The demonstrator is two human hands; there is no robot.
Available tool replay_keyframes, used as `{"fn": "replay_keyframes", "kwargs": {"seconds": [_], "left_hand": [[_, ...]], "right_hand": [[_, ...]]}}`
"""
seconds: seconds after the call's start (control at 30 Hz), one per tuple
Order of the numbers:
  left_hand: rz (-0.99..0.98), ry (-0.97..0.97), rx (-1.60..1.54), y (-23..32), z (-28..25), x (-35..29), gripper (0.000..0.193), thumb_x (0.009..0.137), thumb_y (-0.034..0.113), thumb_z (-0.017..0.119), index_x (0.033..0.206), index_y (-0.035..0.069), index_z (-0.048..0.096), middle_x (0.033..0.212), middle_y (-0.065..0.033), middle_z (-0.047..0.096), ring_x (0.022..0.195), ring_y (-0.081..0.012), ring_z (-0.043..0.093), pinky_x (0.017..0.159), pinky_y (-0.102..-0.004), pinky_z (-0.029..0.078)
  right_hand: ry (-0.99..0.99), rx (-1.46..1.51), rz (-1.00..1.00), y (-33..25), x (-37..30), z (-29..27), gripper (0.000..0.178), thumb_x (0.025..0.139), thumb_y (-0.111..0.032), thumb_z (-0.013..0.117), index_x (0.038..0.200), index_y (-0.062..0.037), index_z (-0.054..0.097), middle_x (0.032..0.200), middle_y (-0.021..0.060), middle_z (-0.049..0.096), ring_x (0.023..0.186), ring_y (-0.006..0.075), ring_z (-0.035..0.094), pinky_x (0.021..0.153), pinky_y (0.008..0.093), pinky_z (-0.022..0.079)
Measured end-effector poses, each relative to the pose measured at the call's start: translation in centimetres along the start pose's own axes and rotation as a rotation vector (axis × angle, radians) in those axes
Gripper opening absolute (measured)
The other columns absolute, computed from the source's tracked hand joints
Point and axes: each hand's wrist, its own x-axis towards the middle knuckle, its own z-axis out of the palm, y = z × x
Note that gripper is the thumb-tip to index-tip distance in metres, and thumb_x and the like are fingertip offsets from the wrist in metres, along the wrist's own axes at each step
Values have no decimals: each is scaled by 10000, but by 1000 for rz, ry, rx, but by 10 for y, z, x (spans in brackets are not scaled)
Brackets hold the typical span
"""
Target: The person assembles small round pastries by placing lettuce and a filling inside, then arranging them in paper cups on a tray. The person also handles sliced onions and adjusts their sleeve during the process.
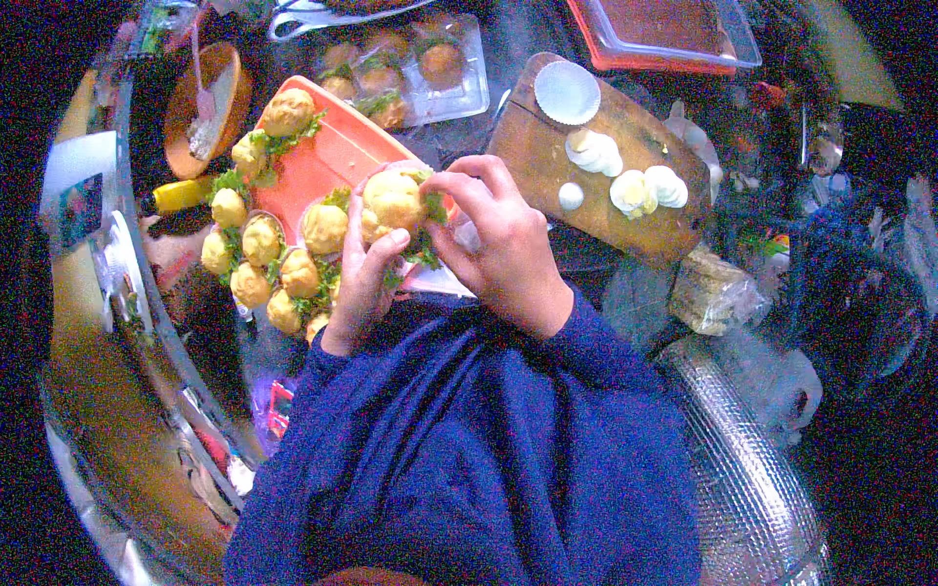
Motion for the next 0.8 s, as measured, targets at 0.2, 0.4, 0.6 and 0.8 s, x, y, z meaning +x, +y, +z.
{"fn": "replay_keyframes", "kwargs": {"seconds": [0.2,0.4,0.6,0.8], "left_hand": [[24,-7,-87,2,8,2,771,792,150,663,1441,39,262,1336,-146,461,1238,-234,485,1066,-364,388],[66,-48,104,5,12,3,827,775,79,689,1461,58,228,1346,-143,457,1261,-236,474,1063,-369,399],[78,-48,89,7,15,4,871,779,89,737,1470,63,208,1361,-140,455,1271,-243,468,1082,-382,380],[-15,-95,-90,6,14,6,884,782,292,737,1465,60,227,1384,-134,439,1293,-268,449,1097,-388,365]], "right_hand": [[-28,-5,22,3,1,-2,349,734,-95,738,1068,-83,638,1084,144,570,984,316,610,837,380,513],[-28,104,7,11,3,-5,313,751,-118,739,1047,-75,646,1076,153,567,1011,316,597,855,387,504],[24,87,-90,18,6,-4,264,784,-216,715,1013,-106,642,1081,128,568,873,320,654,723,407,565],[0,134,-58,19,3,-5,293,763,-264,748,1011,-136,657,1105,127,569,909,320,654,736,407,566]]}}
